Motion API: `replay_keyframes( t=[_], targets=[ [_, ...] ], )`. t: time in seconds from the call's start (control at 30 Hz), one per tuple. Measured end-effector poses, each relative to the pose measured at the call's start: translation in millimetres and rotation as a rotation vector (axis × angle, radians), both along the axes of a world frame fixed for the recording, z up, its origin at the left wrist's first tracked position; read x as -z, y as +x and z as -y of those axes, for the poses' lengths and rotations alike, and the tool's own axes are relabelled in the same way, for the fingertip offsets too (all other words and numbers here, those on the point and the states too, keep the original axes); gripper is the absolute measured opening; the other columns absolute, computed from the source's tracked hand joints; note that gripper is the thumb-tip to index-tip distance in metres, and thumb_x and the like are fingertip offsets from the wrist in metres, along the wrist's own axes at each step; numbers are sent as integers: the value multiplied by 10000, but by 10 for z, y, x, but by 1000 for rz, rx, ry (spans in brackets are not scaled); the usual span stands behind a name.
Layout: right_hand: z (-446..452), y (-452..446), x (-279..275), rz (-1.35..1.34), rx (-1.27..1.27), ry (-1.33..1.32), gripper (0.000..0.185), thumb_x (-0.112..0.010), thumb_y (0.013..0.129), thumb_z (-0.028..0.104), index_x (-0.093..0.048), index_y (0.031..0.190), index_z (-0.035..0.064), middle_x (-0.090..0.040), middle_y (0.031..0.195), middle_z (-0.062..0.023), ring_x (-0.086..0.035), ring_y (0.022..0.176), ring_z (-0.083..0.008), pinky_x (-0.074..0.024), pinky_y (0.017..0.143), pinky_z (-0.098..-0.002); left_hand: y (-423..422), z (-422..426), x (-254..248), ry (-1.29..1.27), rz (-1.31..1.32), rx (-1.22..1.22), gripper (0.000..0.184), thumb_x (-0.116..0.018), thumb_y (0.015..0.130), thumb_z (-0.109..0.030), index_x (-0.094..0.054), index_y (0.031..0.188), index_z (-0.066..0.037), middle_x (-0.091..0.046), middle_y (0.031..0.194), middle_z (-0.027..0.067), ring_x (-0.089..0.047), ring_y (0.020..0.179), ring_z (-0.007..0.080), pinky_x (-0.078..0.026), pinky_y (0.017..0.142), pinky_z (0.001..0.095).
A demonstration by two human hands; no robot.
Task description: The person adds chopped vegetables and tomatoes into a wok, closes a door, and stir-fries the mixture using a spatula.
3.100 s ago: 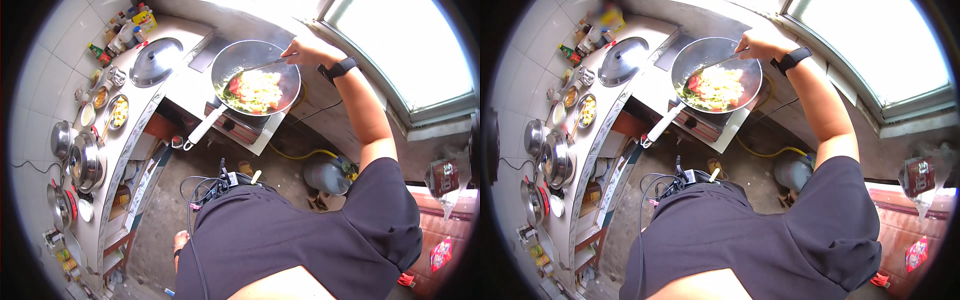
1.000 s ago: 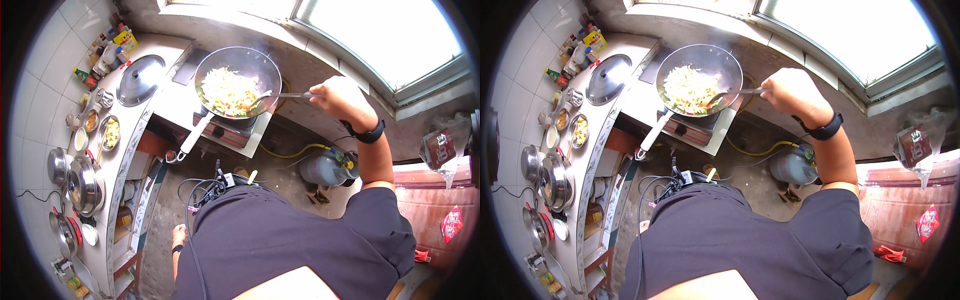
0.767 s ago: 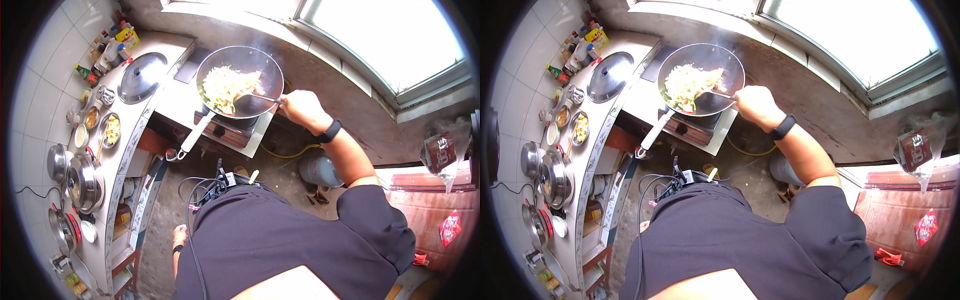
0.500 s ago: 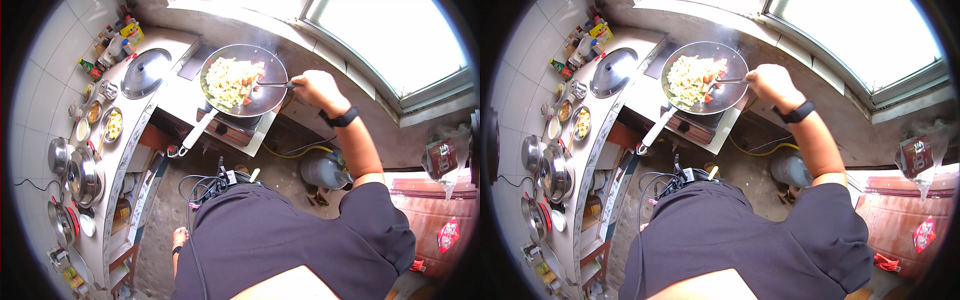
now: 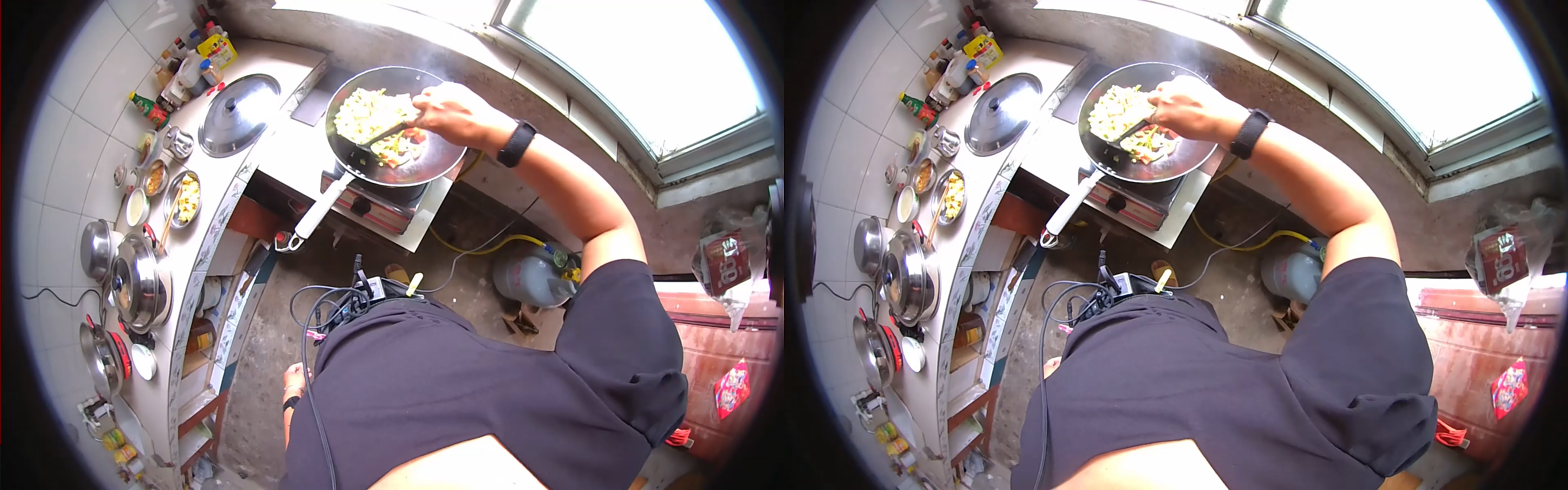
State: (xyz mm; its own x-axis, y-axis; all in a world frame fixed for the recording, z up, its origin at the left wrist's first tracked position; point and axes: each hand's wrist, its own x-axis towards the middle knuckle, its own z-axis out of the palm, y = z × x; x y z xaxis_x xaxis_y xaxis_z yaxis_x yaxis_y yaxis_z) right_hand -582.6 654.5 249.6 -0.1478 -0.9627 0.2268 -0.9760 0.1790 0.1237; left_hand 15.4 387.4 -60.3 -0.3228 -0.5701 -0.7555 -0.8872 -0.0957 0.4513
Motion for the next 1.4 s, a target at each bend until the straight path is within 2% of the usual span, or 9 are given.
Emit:
replay_keyframes(
  t=[0.13, 0.23, 0.33, 0.43, 0.63, 0.83, 1.07, 1.23, 1.4],
  targets=[
    [-109, -66, 220, 187, 372, -66, 193, -541, 844, 195, -676, 968, 137, -625, 799, -121, -619, 775, -270, -503, 698, -347, 526, 419, 903, 422, -34, -82, 162, -491, 912, -101, -606, 985, -13, -662, 776, 74, -623, 605, 137, -503, 543, 268],
    [-250, 33, 186, 99, 519, 30, 196, -533, 826, 218, -686, 873, 105, -649, 803, -146, -631, 792, -304, -502, 704, -382, 556, 477, 928, 503, -85, -168, 161, -487, 913, -96, -608, 987, -19, -661, 766, 74, -623, 600, 136, -501, 540, 258],
    [-469, 160, 31, 245, 701, 94, 256, -623, 790, 258, -682, 996, 118, -660, 895, -124, -625, 840, -295, -501, 747, -369, 517, 576, 955, 534, -93, -83, 155, -492, 912, -101, -609, 980, -26, -659, 763, 76, -621, 595, 138, -493, 528, 262],
    [-821, 229, -42, 263, 706, 64, 270, -623, 789, 267, -685, 1000, 109, -667, 910, -112, -622, 868, -292, -501, 752, -373, 64, 258, 350, 145, 2, -5, 148, -510, 911, -125, -609, 965, -30, -658, 758, 68, -619, 591, 133, -478, 507, 261],
    [-941, 645, 54, 339, 758, 94, 242, -627, 791, 260, -688, 972, 110, -668, 908, -95, -620, 895, -283, -500, 784, -377, -381, 93, -100, 11, 88, 170, 155, -531, 910, -152, -603, 971, -29, -650, 755, 54, -610, 597, 126, -482, 531, 259],
    [-616, 550, 581, 308, 789, -39, 201, -577, 797, 260, -671, 898, 113, -653, 827, -112, -623, 830, -279, -502, 704, -397, -139, 432, 358, 219, -101, 142, 149, -541, 904, -144, -612, 993, -49, -635, 764, 32, -592, 622, 108, -484, 542, 258],
    [-757, 715, 261, 320, 769, -256, 232, -581, 813, 290, -672, 957, 134, -665, 854, -92, -629, 816, -286, -503, 735, -392, 282, 553, 1080, 131, 11, 0, 141, -543, 899, -139, -628, 971, -55, -661, 773, 42, -614, 665, 113, -492, 555, 269],
    [-472, 738, 672, 337, 854, -105, 258, -575, 829, 300, -673, 961, 101, -662, 844, -114, -624, 802, -307, -500, 711, -401, 411, 597, 1153, 20, 66, 204, 138, -536, 906, -166, -617, 956, -66, -652, 744, 42, -605, 615, 119, -503, 567, 273],
    [-534, 1221, 740, 350, 847, -89, 180, -577, 815, 255, -608, 872, 87, -638, 769, -128, -623, 777, -296, -496, 670, -418, 159, 435, 371, 205, -60, 9, 179, -499, 916, -139, -581, 1055, -61, -642, 784, 28, -604, 619, 98, -481, 499, 242]
  ],
)
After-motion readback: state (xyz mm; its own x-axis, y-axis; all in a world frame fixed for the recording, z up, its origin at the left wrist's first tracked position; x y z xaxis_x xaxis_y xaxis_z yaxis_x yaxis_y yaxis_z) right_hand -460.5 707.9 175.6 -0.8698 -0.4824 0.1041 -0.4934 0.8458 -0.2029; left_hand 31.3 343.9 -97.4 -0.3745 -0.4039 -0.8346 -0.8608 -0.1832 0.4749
